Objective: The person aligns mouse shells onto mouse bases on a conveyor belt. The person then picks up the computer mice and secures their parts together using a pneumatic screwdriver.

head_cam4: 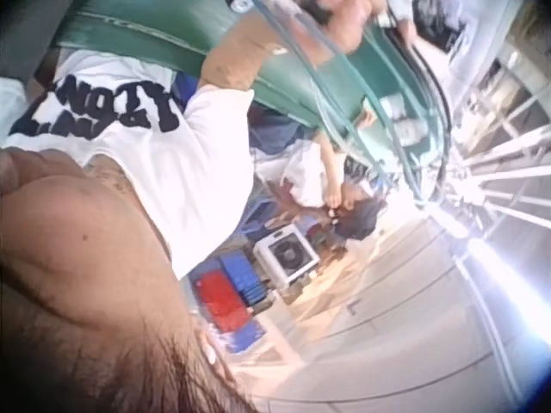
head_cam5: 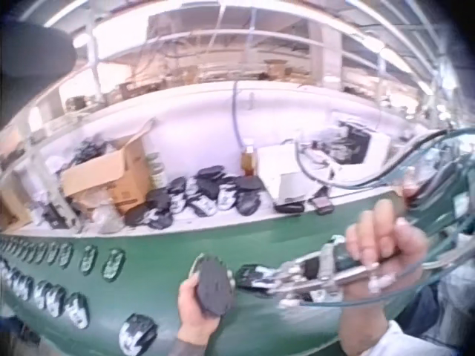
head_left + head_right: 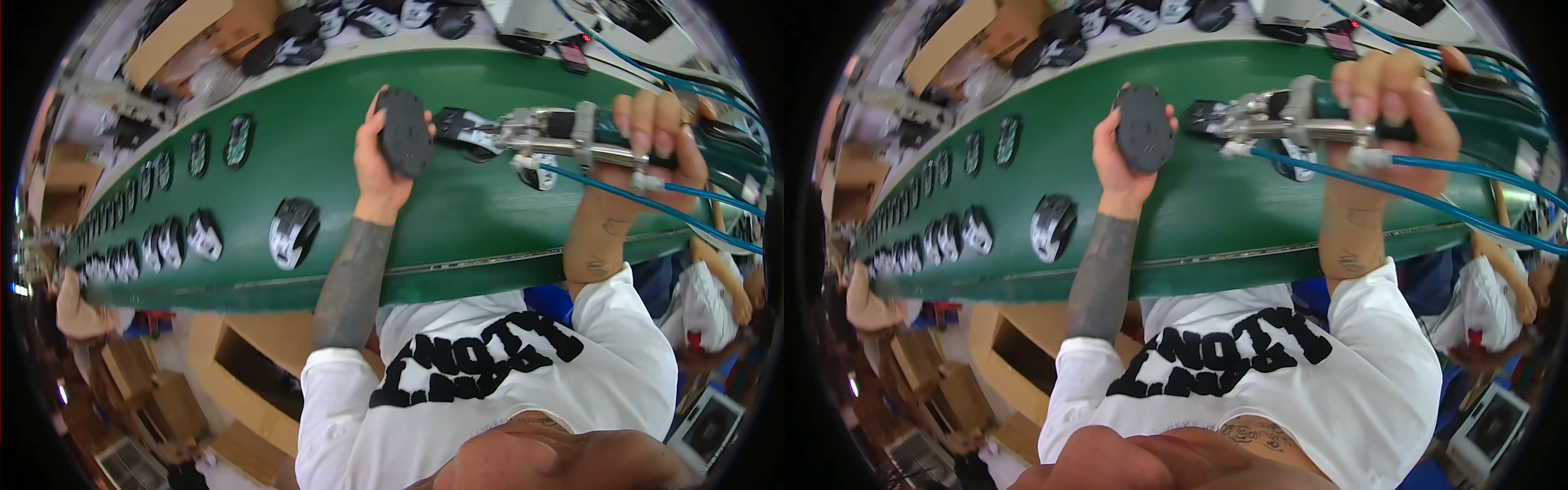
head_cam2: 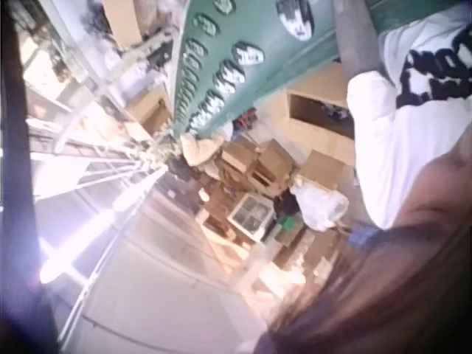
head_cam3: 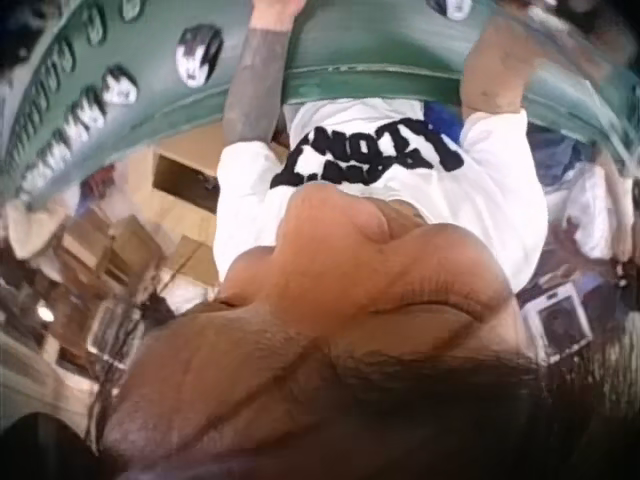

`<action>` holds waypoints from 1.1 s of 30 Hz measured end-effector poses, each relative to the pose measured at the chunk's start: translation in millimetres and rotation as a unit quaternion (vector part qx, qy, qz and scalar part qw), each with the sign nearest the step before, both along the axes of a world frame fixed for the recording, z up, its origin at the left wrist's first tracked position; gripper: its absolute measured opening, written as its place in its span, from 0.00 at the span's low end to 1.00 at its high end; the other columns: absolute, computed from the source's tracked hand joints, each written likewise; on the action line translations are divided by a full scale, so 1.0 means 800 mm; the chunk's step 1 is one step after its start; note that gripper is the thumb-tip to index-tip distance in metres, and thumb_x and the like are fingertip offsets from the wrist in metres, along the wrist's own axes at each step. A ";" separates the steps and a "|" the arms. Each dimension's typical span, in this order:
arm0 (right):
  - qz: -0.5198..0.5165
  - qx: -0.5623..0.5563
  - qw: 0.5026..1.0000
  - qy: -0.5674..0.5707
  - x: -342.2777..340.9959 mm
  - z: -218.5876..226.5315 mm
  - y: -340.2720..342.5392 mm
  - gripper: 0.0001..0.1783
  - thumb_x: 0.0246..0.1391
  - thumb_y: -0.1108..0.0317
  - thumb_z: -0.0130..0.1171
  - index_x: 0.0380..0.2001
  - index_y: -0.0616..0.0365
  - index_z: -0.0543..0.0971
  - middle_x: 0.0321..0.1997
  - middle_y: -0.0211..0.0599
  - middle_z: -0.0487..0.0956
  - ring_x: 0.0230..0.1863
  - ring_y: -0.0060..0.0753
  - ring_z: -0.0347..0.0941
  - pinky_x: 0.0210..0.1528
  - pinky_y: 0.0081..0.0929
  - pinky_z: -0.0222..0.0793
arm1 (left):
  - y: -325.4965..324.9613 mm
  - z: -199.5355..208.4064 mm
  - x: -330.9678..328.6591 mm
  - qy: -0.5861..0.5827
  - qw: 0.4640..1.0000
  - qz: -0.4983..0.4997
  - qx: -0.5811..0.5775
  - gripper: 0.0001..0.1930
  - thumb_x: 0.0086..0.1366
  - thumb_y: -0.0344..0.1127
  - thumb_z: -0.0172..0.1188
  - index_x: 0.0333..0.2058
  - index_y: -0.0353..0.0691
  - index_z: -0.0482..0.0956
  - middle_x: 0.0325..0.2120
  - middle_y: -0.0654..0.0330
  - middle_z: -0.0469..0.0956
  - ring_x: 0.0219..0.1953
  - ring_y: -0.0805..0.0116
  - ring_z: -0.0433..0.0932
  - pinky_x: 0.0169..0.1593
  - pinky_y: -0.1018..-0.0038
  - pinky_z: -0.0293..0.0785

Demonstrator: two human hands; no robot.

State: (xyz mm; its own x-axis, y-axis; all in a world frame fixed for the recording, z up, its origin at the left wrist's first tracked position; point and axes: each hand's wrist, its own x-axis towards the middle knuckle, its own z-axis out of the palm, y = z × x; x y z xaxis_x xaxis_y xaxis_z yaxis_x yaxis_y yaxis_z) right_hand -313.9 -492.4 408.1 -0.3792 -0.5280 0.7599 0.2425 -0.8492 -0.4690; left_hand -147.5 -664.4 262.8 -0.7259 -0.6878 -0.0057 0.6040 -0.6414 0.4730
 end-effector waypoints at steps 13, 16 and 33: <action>-0.104 0.017 0.994 0.021 0.007 -0.009 -0.015 0.20 0.56 0.70 0.43 0.53 0.48 0.67 0.25 0.29 0.65 0.26 0.28 0.64 0.36 0.33 0.59 | 0.040 0.001 -0.012 0.014 0.991 -0.128 -0.024 0.31 0.62 0.48 0.49 0.63 0.49 0.56 0.60 0.48 0.60 0.52 0.54 0.70 0.52 0.52 0.72; -0.104 0.019 0.994 0.014 0.005 -0.010 -0.018 0.19 0.55 0.71 0.43 0.51 0.48 0.67 0.25 0.29 0.65 0.26 0.28 0.64 0.36 0.33 0.59 | 0.043 0.002 -0.013 0.011 0.990 -0.135 -0.026 0.31 0.63 0.48 0.49 0.63 0.49 0.56 0.60 0.48 0.60 0.55 0.55 0.68 0.53 0.51 0.72; -0.053 0.010 0.999 0.008 -0.013 0.007 0.011 0.21 0.52 0.71 0.43 0.50 0.48 0.70 0.24 0.29 0.66 0.26 0.28 0.64 0.36 0.32 0.59 | 0.050 -0.010 -0.016 -0.020 0.998 -0.049 0.034 0.26 0.65 0.39 0.47 0.62 0.46 0.57 0.56 0.53 0.64 0.49 0.55 0.73 0.51 0.57 0.73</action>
